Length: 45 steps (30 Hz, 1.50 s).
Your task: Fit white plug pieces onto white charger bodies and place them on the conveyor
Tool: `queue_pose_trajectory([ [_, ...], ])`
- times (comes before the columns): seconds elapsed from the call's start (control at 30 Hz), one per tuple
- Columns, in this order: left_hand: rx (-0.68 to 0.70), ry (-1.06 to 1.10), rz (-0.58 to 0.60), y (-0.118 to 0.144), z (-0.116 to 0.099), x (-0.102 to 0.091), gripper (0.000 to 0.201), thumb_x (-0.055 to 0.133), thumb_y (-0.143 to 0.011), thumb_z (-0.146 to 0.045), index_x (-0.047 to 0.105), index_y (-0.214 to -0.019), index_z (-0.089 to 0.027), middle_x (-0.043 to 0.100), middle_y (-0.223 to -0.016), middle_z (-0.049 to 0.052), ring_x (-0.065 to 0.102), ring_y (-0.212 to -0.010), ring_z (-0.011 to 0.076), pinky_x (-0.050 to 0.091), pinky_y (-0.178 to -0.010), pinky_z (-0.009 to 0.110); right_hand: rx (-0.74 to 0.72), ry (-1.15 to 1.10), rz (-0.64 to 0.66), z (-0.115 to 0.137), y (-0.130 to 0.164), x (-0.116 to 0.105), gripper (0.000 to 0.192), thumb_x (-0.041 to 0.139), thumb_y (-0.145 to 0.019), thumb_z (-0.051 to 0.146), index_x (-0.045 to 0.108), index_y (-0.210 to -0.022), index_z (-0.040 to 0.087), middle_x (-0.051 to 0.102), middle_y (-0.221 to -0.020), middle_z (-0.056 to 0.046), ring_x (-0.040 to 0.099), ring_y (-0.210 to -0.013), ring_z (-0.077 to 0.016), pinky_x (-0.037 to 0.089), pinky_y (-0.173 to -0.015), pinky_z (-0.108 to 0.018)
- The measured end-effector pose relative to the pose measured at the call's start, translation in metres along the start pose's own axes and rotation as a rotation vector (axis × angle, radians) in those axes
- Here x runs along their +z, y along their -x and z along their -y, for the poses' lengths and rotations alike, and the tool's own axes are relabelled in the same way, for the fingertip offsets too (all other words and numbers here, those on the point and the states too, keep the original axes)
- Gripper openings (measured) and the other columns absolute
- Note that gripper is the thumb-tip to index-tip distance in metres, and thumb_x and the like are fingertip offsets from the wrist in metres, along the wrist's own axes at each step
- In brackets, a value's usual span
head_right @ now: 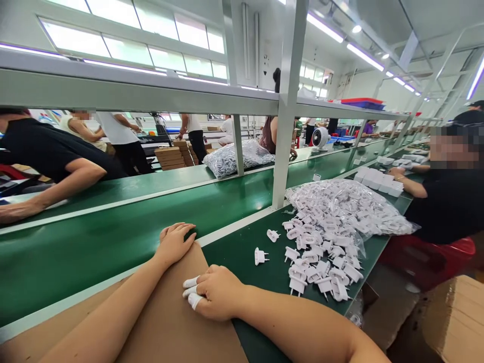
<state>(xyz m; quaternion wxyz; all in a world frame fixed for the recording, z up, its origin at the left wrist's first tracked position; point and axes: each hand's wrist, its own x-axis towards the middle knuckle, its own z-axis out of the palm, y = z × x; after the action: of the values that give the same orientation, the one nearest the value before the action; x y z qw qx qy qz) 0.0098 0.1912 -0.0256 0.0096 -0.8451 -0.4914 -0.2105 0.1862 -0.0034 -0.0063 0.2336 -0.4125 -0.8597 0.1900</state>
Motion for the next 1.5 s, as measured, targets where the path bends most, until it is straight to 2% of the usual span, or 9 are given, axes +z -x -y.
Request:
queue_pose_trajectory([
  [0.17,0.005,0.006,-0.029,0.000,0.001,0.002,0.038,0.047,-0.099,-0.035,0.074,-0.122,-0.023,0.072,-0.135,0.009,0.052,-0.140,0.0323,0.029,-0.119,0.051,-0.006,-0.020,0.016,0.001,0.000,-0.002,0.026,0.055,-0.099,0.022,0.079,-0.109,0.021,0.074,-0.133,-0.007,0.065,-0.130,-0.0182,0.043,-0.105,-0.033],
  [0.27,0.012,0.003,-0.023,0.000,0.002,0.002,0.040,0.046,-0.099,-0.035,0.074,-0.123,-0.020,0.072,-0.136,0.010,0.052,-0.140,0.0321,0.029,-0.120,0.051,0.004,-0.055,0.023,0.002,0.001,-0.004,0.032,0.057,-0.095,0.017,0.078,-0.118,0.024,0.068,-0.142,-0.005,0.065,-0.130,-0.0176,0.041,-0.108,-0.034],
  [0.43,0.017,0.006,-0.028,-0.001,0.004,0.004,0.040,0.045,-0.099,-0.035,0.074,-0.124,-0.021,0.072,-0.136,0.010,0.052,-0.140,0.0317,0.029,-0.120,0.051,0.011,-0.062,0.041,0.003,0.001,-0.006,0.036,0.058,-0.093,0.014,0.077,-0.122,0.025,0.066,-0.145,-0.004,0.064,-0.131,-0.0189,0.041,-0.108,-0.035],
  [0.83,0.024,0.011,-0.045,-0.001,0.006,0.006,0.041,0.044,-0.098,-0.036,0.073,-0.123,-0.020,0.071,-0.136,0.011,0.052,-0.139,0.0320,0.030,-0.120,0.052,0.028,-0.060,0.057,0.005,0.001,-0.009,0.039,0.059,-0.093,0.015,0.076,-0.126,0.026,0.066,-0.145,-0.004,0.064,-0.130,-0.0203,0.041,-0.108,-0.035],
  [1.33,-0.014,0.022,-0.011,-0.001,-0.002,-0.002,0.040,0.045,-0.098,-0.034,0.072,-0.124,-0.020,0.070,-0.138,0.011,0.051,-0.141,0.0311,0.028,-0.120,0.051,0.011,-0.060,0.046,0.003,0.001,-0.009,0.038,0.059,-0.093,0.014,0.076,-0.125,0.025,0.066,-0.146,-0.005,0.067,-0.125,-0.0199,0.043,-0.107,-0.035],
  [1.5,-0.013,0.028,-0.015,-0.001,-0.003,-0.003,0.039,0.046,-0.098,-0.034,0.073,-0.123,-0.022,0.071,-0.136,0.010,0.052,-0.139,0.0315,0.029,-0.119,0.052,0.012,-0.047,0.052,0.006,0.000,-0.011,0.042,0.060,-0.093,0.013,0.075,-0.128,0.029,0.066,-0.146,-0.004,0.067,-0.123,-0.0205,0.043,-0.107,-0.036],
])
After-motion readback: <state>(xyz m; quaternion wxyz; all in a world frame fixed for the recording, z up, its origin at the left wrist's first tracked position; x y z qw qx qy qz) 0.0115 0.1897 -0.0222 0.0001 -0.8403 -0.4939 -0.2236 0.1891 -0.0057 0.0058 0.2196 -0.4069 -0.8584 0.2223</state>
